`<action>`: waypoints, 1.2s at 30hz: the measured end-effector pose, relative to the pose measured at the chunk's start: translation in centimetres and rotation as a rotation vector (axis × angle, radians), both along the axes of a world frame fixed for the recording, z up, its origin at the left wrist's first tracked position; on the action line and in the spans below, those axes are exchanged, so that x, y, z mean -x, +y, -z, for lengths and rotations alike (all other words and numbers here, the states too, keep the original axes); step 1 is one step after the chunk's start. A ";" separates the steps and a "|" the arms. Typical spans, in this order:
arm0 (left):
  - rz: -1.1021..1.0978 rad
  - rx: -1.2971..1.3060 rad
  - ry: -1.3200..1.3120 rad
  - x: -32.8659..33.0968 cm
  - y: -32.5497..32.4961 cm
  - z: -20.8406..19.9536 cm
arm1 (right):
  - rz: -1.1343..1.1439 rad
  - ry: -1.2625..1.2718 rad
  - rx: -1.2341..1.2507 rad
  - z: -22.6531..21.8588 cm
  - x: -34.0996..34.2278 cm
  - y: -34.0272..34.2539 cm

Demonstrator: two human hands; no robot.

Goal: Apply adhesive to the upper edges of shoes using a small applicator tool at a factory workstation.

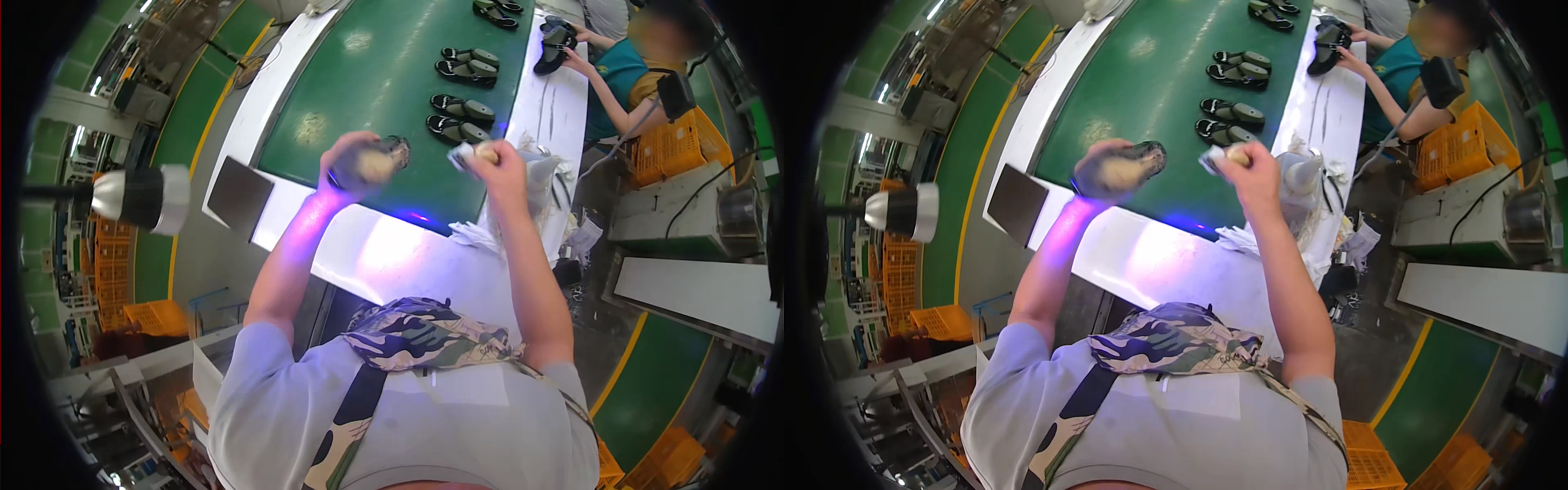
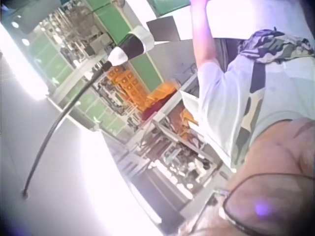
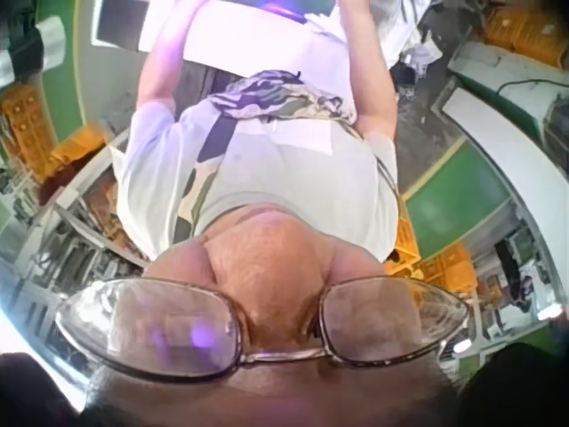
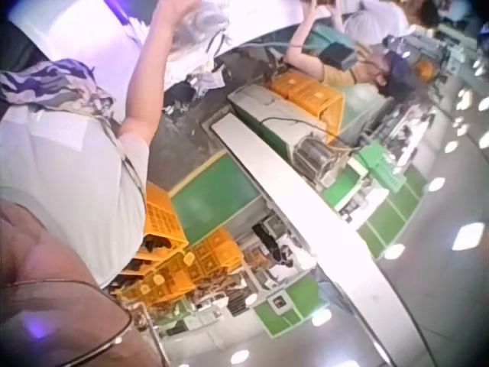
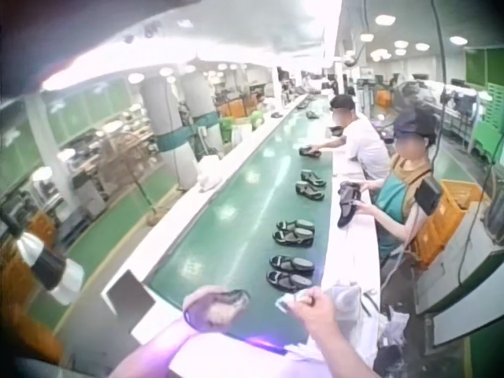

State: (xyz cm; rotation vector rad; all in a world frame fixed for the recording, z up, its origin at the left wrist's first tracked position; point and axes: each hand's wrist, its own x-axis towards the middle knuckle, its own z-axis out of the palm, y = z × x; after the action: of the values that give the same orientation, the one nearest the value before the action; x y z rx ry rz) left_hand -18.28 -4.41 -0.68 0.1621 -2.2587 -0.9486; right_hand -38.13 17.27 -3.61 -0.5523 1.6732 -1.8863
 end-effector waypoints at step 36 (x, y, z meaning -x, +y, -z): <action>-0.049 0.618 0.100 -14.6 0.9 -4.5 | -0.482 -0.164 0.409 -4.7 -14.2 -10.7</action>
State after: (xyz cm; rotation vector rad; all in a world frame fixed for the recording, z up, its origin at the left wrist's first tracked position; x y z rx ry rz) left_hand -3.67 -3.56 3.79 -0.1026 -2.3292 -0.1971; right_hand -23.96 6.53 1.06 -0.8492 0.9399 -1.8441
